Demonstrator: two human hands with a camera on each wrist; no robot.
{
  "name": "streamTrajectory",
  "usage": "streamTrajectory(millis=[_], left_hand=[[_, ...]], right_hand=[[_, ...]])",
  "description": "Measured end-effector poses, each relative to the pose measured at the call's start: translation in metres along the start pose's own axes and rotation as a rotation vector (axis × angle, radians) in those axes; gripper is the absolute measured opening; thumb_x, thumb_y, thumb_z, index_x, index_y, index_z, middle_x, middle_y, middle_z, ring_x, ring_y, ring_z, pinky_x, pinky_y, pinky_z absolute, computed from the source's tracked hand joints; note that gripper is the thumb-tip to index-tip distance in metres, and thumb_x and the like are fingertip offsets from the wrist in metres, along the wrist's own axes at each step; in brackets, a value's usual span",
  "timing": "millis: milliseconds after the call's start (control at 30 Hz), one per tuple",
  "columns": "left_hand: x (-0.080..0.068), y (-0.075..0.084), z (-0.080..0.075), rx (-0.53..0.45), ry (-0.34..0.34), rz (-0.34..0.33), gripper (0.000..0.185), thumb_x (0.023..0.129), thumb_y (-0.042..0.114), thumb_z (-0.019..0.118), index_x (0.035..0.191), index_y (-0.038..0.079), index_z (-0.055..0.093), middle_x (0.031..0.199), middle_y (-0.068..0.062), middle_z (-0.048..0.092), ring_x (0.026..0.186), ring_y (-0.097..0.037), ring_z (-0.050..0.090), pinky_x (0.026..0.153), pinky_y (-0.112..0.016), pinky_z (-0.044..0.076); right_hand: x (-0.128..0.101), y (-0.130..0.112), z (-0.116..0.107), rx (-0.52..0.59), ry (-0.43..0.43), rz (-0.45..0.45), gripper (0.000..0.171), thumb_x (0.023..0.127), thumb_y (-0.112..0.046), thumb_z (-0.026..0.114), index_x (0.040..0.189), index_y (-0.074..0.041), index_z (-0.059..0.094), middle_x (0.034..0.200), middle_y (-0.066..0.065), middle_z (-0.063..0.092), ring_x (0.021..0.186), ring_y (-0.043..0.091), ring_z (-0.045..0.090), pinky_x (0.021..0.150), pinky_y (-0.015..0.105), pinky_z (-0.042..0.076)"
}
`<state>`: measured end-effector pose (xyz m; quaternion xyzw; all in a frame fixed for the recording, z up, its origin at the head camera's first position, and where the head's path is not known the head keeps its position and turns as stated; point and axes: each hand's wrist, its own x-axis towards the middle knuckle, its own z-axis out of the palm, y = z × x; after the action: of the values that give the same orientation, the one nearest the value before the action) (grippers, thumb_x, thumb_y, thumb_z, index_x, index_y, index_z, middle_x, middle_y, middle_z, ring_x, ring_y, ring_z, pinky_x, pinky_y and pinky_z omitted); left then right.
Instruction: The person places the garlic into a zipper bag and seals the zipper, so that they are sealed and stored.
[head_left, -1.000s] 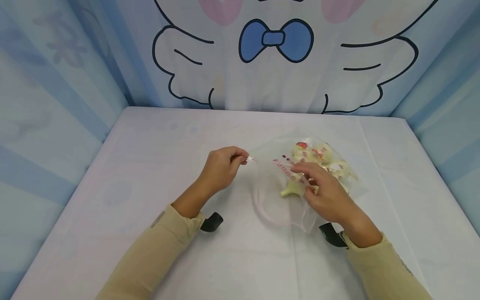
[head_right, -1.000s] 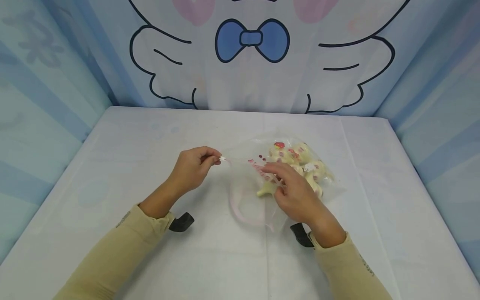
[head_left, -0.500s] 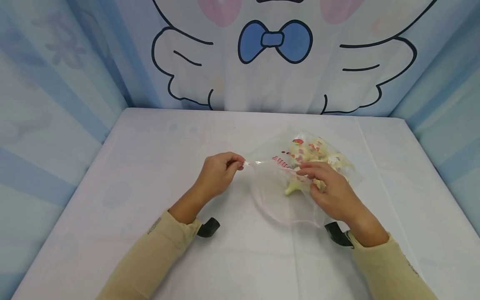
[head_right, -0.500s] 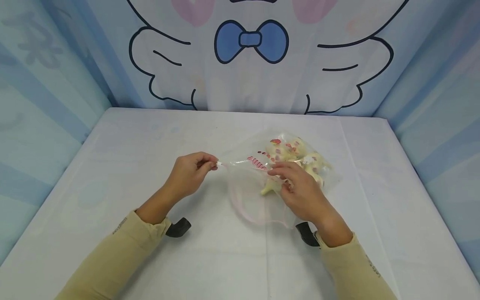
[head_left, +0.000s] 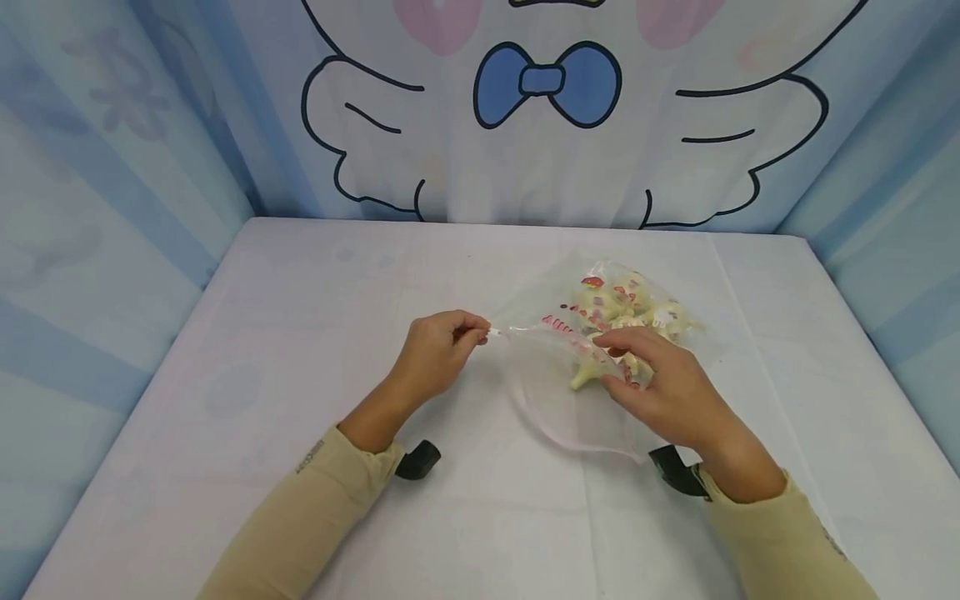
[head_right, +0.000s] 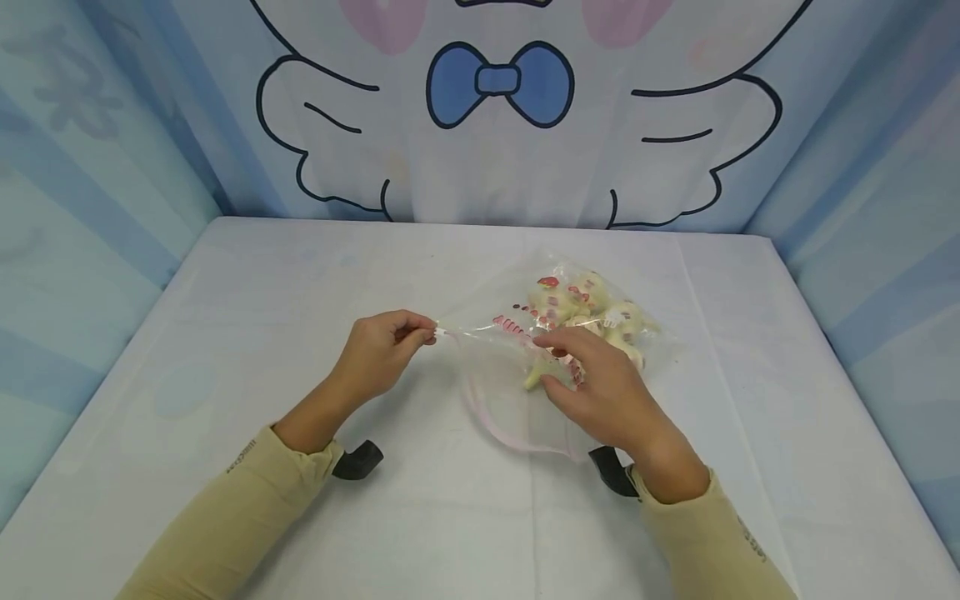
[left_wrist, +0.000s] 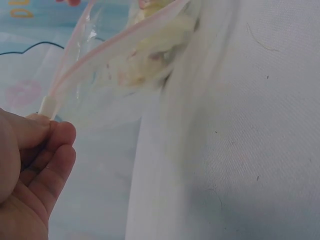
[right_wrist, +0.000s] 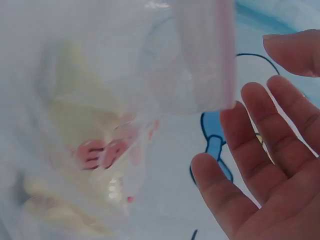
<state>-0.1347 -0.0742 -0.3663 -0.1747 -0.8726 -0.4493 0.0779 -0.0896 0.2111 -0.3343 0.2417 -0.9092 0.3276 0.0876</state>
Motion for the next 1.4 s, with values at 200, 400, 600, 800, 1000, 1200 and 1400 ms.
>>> streamTrajectory(millis=[200, 400, 600, 800, 1000, 1200, 1400], left_hand=[[0.001, 0.0, 0.002, 0.011, 0.0, 0.008, 0.008, 0.095, 0.001, 0.066, 0.097, 0.0, 0.074, 0.088, -0.007, 0.074, 0.08, -0.016, 0.07, 0.069, -0.028, 0.056], [0.001, 0.004, 0.003, 0.012, 0.004, 0.017, 0.007, 0.094, 0.001, 0.067, 0.096, -0.001, 0.074, 0.089, -0.008, 0.074, 0.08, -0.017, 0.071, 0.068, -0.028, 0.057], [0.0, 0.01, 0.002, -0.005, 0.022, 0.08, 0.006, 0.093, -0.001, 0.068, 0.095, -0.002, 0.073, 0.087, -0.01, 0.074, 0.077, -0.018, 0.071, 0.064, -0.027, 0.056], [-0.001, 0.011, 0.003, -0.009, 0.036, 0.122, 0.007, 0.094, -0.002, 0.067, 0.094, -0.002, 0.074, 0.085, -0.009, 0.074, 0.076, -0.018, 0.071, 0.062, -0.026, 0.054], [-0.001, 0.012, 0.004, -0.029, 0.038, 0.129, 0.007, 0.094, -0.001, 0.067, 0.095, -0.002, 0.073, 0.086, -0.009, 0.074, 0.076, -0.018, 0.071, 0.065, -0.028, 0.056], [-0.001, 0.013, 0.005, -0.026, 0.039, 0.133, 0.006, 0.093, -0.002, 0.068, 0.095, -0.002, 0.073, 0.085, -0.009, 0.074, 0.077, -0.018, 0.071, 0.065, -0.028, 0.057], [-0.001, 0.014, 0.006, -0.001, 0.033, 0.17, 0.006, 0.093, -0.005, 0.067, 0.094, -0.004, 0.072, 0.085, -0.011, 0.073, 0.077, -0.019, 0.071, 0.064, -0.026, 0.057]], right_hand=[[0.016, -0.026, 0.001, -0.058, 0.048, -0.077, 0.039, 0.082, -0.005, 0.081, 0.12, -0.005, 0.07, 0.119, 0.011, 0.069, 0.112, 0.03, 0.062, 0.092, 0.051, 0.051], [0.036, -0.044, 0.014, -0.103, 0.027, -0.118, 0.036, 0.084, -0.008, 0.081, 0.118, -0.003, 0.07, 0.116, 0.012, 0.07, 0.113, 0.031, 0.061, 0.096, 0.049, 0.049], [0.052, -0.048, 0.033, -0.179, -0.017, -0.163, 0.033, 0.085, -0.012, 0.081, 0.115, -0.002, 0.071, 0.113, 0.011, 0.071, 0.111, 0.029, 0.063, 0.094, 0.045, 0.051], [0.06, -0.047, 0.049, -0.213, 0.012, -0.173, 0.029, 0.085, -0.013, 0.081, 0.111, -0.003, 0.073, 0.109, 0.01, 0.073, 0.103, 0.029, 0.066, 0.089, 0.043, 0.053], [0.063, -0.048, 0.058, -0.23, 0.07, -0.166, 0.019, 0.086, -0.013, 0.08, 0.103, -0.004, 0.076, 0.101, 0.008, 0.074, 0.091, 0.027, 0.068, 0.079, 0.042, 0.055], [0.064, -0.048, 0.062, -0.261, 0.141, -0.201, 0.012, 0.086, -0.012, 0.079, 0.094, -0.004, 0.076, 0.093, 0.008, 0.074, 0.083, 0.028, 0.068, 0.075, 0.043, 0.055], [0.062, -0.047, 0.063, -0.286, 0.129, -0.156, 0.011, 0.086, -0.013, 0.078, 0.092, -0.004, 0.076, 0.092, 0.008, 0.074, 0.085, 0.028, 0.068, 0.078, 0.043, 0.055]])
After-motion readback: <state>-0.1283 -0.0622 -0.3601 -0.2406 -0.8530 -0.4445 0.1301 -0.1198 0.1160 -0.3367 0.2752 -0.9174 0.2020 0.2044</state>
